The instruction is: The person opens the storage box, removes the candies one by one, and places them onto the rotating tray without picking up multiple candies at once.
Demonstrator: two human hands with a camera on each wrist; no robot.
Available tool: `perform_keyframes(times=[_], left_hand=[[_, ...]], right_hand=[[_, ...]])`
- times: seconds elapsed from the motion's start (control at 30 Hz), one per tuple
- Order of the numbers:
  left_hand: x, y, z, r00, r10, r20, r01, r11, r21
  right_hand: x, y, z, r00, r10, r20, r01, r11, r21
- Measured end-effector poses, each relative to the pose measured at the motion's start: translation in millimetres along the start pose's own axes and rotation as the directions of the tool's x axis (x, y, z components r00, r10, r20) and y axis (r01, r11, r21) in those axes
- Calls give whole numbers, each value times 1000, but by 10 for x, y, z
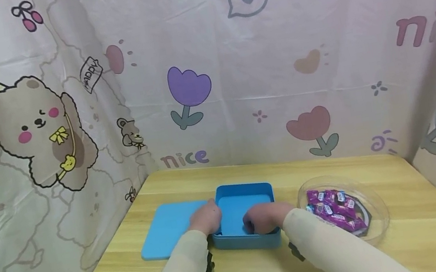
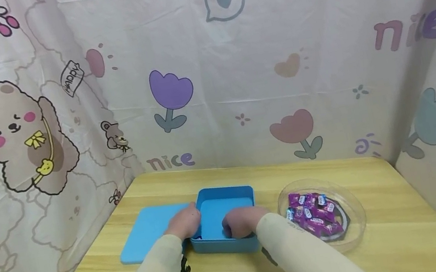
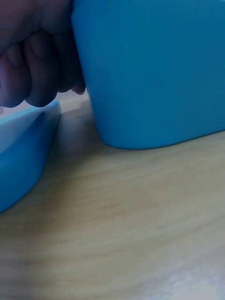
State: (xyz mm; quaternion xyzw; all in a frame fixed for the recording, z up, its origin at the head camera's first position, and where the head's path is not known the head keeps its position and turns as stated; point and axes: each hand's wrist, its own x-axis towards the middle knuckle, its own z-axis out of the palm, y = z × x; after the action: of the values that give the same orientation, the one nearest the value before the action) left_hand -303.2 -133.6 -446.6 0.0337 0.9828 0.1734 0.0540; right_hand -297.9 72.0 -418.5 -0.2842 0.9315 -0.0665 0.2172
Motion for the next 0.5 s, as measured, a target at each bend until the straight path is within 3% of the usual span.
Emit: perform_keyframes(times=[0.5], left_hand=[[-45, -34, -11, 1000, 0, -1, 0, 1000, -28]], right_hand=[[-20, -23, 32, 999, -30, -40, 28, 999, -35]])
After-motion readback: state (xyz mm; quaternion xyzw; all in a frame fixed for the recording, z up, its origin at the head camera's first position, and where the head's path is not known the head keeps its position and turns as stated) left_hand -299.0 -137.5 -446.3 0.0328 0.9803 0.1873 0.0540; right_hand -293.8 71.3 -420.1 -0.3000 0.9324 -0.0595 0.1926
